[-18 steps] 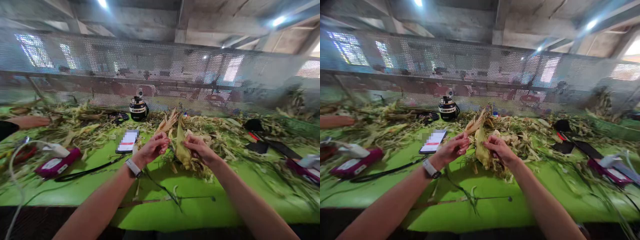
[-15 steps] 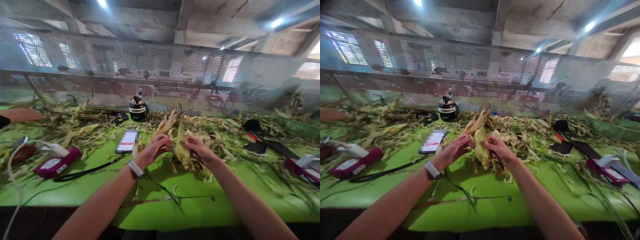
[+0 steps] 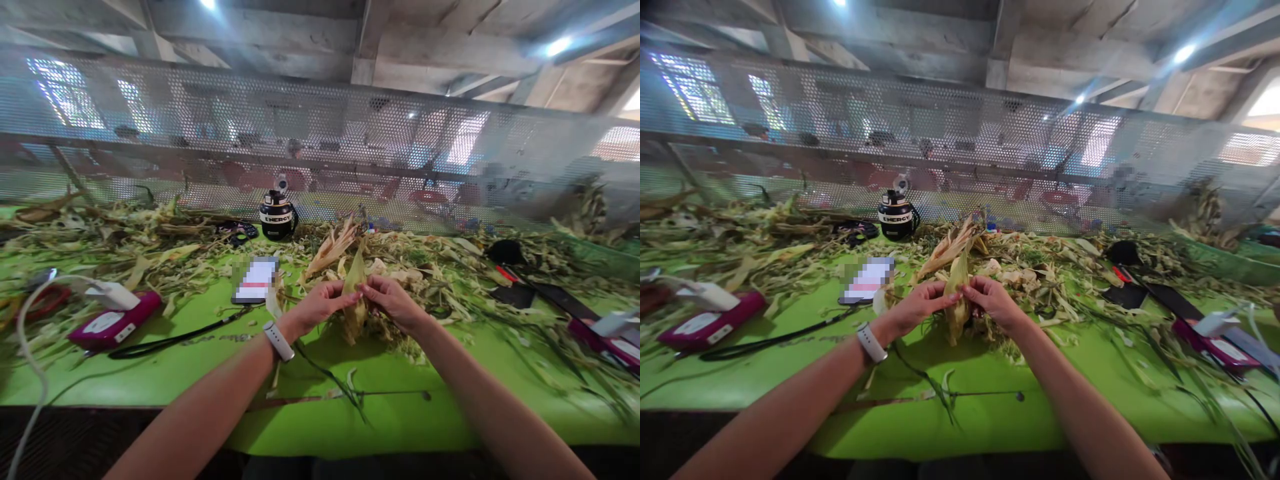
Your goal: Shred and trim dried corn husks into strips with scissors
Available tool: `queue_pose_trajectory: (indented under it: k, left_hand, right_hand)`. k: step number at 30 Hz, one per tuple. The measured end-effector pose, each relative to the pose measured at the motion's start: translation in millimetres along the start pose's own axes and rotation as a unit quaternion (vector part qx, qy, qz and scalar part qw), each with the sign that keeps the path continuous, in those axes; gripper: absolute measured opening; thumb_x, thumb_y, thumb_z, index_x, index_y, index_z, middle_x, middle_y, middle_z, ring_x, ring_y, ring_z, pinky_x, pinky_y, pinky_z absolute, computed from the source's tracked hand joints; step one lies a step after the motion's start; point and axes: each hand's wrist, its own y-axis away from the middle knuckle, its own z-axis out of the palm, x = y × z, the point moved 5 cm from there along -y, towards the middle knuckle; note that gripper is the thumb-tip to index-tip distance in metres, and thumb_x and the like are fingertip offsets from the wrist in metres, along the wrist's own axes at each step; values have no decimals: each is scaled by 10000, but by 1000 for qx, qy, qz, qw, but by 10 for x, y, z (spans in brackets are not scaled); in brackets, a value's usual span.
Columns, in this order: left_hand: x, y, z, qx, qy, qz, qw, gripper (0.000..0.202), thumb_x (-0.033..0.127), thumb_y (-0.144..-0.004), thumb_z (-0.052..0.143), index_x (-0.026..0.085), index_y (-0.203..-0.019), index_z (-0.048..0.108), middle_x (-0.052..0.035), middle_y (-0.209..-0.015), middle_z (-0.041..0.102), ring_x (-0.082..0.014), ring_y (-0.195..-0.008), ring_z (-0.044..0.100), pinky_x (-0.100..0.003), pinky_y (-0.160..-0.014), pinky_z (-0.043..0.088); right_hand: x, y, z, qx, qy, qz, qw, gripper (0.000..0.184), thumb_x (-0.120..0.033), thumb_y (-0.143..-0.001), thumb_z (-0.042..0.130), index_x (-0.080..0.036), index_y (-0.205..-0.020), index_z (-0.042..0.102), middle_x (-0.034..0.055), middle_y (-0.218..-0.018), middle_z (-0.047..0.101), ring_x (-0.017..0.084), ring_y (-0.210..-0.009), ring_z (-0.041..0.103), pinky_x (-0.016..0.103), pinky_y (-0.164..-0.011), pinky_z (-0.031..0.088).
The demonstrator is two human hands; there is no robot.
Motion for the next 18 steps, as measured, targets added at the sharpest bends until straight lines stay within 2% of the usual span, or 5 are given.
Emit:
queue_pose_trajectory:
  k: [4,9,11,16,18]
  left_hand:
    - [-41,-12,23,6,72,-7,997,304,327,-651,747,155,-899,714,-23,-765,678,-95,-661,561,-226,-686,439]
    - [-37,1,72,-25,149,-10,988,295,306,-655,748,159,-906,705,-37,-808,679,-105,-698,582,-241,-729,454]
    - [-24,13,66,-27,147,-14,989,284,302,-652,751,152,-889,707,-39,-799,679,-101,-685,583,-233,-717,457]
    - [-10,15,-13,3,107,-13,994,308,337,-638,754,141,-871,708,-38,-782,682,-98,-654,577,-221,-669,457]
    - [-14,9,-39,12,84,-10,996,317,339,-627,760,139,-869,711,-37,-785,685,-98,-658,576,-215,-659,452]
  right_hand:
    - [16,-3,39,-20,-86,9,996,364,-430,-667,724,-166,-655,474,-89,-468,466,13,-349,331,142,-338,219]
    - [41,-9,98,-50,-202,9,978,329,-331,-664,748,-170,-670,461,-92,-504,483,-2,-353,295,120,-348,214]
    - [63,-5,112,-58,-200,16,978,298,-327,-684,735,-167,-684,483,-88,-506,481,-2,-355,297,119,-350,222]
    - [90,5,112,-65,-160,22,985,266,-329,-680,740,-150,-730,550,-58,-585,522,17,-439,418,131,-408,323]
    - [88,8,112,-63,-131,24,989,279,-341,-672,744,-148,-734,552,-58,-580,519,19,-434,420,134,-398,310]
